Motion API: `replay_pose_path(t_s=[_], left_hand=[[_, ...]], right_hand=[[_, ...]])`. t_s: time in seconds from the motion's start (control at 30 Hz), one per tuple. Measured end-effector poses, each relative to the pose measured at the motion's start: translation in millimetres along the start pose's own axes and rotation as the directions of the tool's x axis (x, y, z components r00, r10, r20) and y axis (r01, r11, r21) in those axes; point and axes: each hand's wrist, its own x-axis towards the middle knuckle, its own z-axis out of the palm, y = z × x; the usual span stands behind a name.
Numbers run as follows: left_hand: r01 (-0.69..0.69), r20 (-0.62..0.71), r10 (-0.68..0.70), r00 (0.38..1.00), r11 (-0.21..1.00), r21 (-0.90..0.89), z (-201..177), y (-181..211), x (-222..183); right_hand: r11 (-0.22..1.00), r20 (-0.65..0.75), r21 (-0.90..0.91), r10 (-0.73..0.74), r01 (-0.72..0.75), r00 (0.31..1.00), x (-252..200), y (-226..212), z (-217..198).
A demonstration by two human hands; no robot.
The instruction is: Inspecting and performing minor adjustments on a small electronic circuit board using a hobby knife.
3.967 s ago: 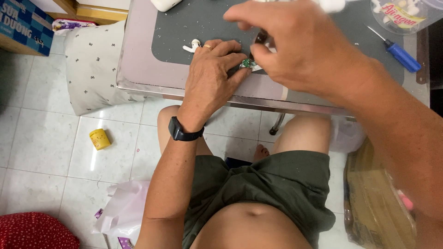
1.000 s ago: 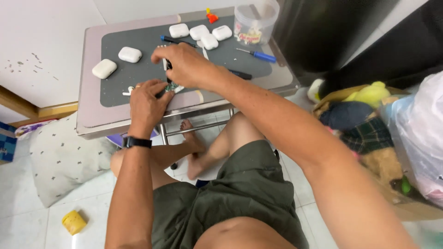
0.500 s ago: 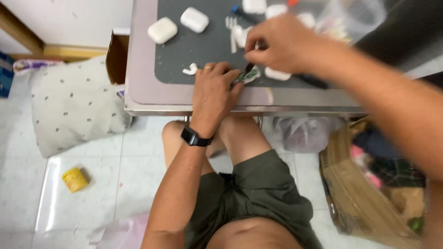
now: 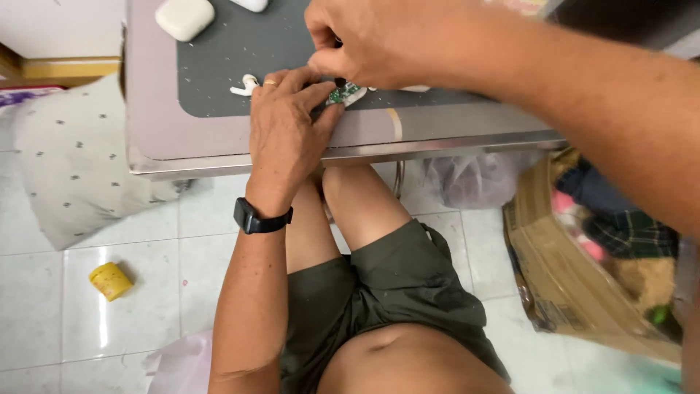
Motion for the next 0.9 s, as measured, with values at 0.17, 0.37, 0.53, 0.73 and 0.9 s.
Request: replay_pose_path(t_s=[0.17,0.37,0.53,0.73,0.9], left_hand=[[-0.09,-0.099,0.086,0.991,0.995,-0.041,5.6,-5.1,4.3],[0.098,-0.006,-0.098,0.995,0.995,0.031,11.5,0.1,1.2],[0.083,0.017,-0.084,0.996,0.995,0.05,9.7,3.3,0.2],[0.106,0.042,-0.107,0.993,0.994,0.023,5.5,5.3,1.8],[0.065,0.054,-0.065,0.996,0.998,-0.011,-2.3,11.6,6.8]], right_hand=[[0.974,-0.096,0.045,-0.219,0.224,0.971,-6.8,3.9,-3.8],[0.994,-0.133,0.028,-0.103,0.108,0.986,-15.5,6.4,-12.0],[0.98,-0.055,0.166,-0.104,0.112,0.993,-19.2,14.1,-7.6],[0.96,-0.245,0.011,-0.269,0.28,0.932,-13.2,15.9,-3.4],[0.94,-0.365,-0.102,-0.341,0.326,0.866,-13.8,32.9,16.8]])
